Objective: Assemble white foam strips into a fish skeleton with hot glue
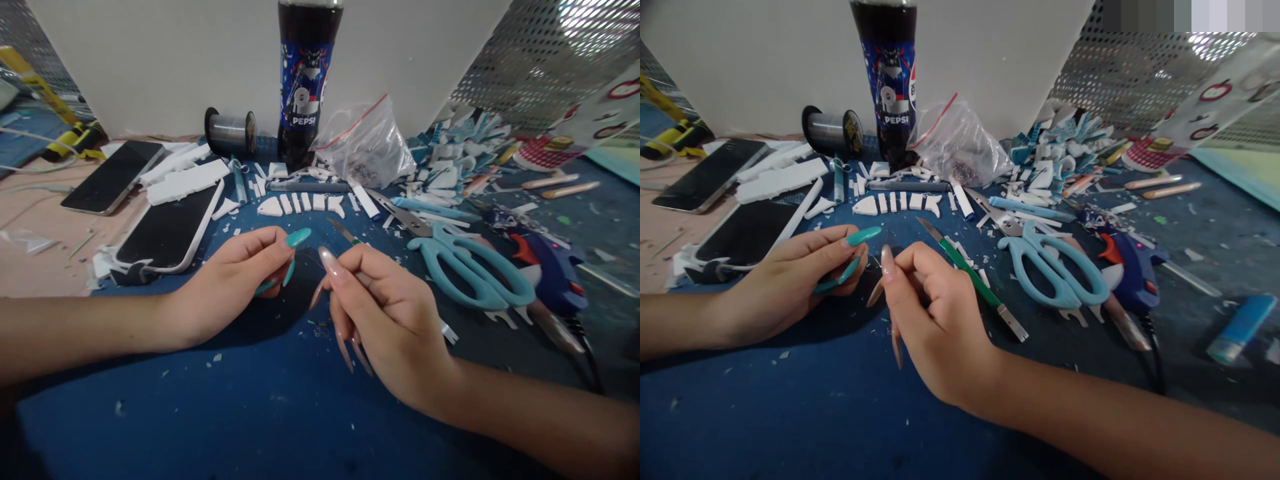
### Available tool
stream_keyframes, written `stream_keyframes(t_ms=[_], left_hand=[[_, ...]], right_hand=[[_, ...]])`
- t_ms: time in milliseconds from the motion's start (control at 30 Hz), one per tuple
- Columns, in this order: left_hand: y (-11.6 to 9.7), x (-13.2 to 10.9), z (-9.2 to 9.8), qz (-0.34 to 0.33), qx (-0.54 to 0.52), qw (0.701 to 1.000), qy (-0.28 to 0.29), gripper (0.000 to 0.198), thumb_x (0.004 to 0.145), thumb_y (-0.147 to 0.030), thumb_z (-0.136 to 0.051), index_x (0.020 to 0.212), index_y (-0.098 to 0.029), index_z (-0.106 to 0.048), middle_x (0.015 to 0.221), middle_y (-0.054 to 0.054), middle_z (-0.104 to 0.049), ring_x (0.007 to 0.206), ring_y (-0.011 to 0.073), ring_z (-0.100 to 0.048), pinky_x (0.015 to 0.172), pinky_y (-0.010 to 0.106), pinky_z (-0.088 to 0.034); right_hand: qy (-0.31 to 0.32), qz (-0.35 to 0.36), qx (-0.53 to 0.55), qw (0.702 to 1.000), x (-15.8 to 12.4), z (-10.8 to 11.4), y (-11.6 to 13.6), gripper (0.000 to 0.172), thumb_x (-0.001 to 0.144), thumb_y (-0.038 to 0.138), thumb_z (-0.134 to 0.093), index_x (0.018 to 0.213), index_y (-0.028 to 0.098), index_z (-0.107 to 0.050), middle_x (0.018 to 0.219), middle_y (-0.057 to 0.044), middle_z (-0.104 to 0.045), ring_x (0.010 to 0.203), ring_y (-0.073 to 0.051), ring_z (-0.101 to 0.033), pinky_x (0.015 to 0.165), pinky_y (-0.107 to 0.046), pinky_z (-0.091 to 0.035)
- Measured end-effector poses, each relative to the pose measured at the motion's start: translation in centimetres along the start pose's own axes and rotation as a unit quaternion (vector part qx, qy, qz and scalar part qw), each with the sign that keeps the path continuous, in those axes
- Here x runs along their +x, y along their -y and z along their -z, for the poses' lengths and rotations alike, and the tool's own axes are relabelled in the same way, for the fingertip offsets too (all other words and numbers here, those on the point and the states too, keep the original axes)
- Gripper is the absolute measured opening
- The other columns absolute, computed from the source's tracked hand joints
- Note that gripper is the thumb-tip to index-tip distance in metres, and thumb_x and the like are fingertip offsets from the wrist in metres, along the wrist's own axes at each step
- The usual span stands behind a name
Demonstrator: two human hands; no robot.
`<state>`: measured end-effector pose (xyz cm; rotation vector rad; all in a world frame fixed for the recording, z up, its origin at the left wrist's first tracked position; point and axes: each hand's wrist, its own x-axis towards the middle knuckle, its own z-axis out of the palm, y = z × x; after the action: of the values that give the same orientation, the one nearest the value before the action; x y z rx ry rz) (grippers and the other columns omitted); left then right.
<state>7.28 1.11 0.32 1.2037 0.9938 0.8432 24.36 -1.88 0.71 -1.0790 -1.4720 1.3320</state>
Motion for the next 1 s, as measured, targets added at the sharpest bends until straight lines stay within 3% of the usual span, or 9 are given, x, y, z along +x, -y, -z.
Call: stream_keyframes(t_ms=[400,700,867,1000], left_hand=[[-0.3,-0.1,-0.1,0.026,-0.020,0.999,-0.014,0.028,0.092,-0.026,-0.050,0.065,-0.016,-0.047,0.059,-0.005,-0.041,0.053,0.0041,-0.039,0.050,0.014,-0.036],[0.0,-0.1,-0.1,0.009,-0.015,1.000,0.011,0.027,0.092,-0.029,-0.050,0.069,-0.017,-0.049,0.061,-0.006,-0.043,0.054,0.0044,-0.038,0.051,0.014,-0.035],[-0.6,-0.6,-0.1,-0.023,0.101,0.994,0.020,0.029,0.094,-0.031,-0.047,0.068,-0.017,-0.046,0.059,-0.006,-0.041,0.053,0.0049,-0.036,0.049,0.017,-0.033],[-1.1,-1.1,0.4,-0.154,0.272,0.950,-0.030,0.028,0.093,-0.029,-0.049,0.067,-0.018,-0.046,0.061,-0.006,-0.043,0.054,0.0059,-0.038,0.050,0.019,-0.033]], right_hand=[[0.044,-0.004,-0.018,0.999,0.0,0.1,0.1,0.030,0.096,0.033,-0.047,0.070,0.019,-0.049,0.043,0.009,-0.045,0.028,-0.002,-0.045,0.031,-0.010,-0.035],[0.022,0.001,-0.014,1.000,0.0,0.1,0.1,0.031,0.096,0.034,-0.048,0.068,0.019,-0.049,0.042,0.009,-0.043,0.029,-0.002,-0.045,0.033,-0.010,-0.038],[0.039,-0.028,0.014,0.999,0.1,0.2,0.0,0.031,0.096,0.037,-0.049,0.070,0.018,-0.049,0.043,0.009,-0.045,0.028,-0.001,-0.043,0.031,-0.008,-0.036],[0.058,-0.038,0.043,0.997,0.2,0.2,-0.1,0.032,0.094,0.040,-0.052,0.071,0.018,-0.050,0.043,0.010,-0.043,0.029,-0.001,-0.042,0.030,-0.008,-0.037]])
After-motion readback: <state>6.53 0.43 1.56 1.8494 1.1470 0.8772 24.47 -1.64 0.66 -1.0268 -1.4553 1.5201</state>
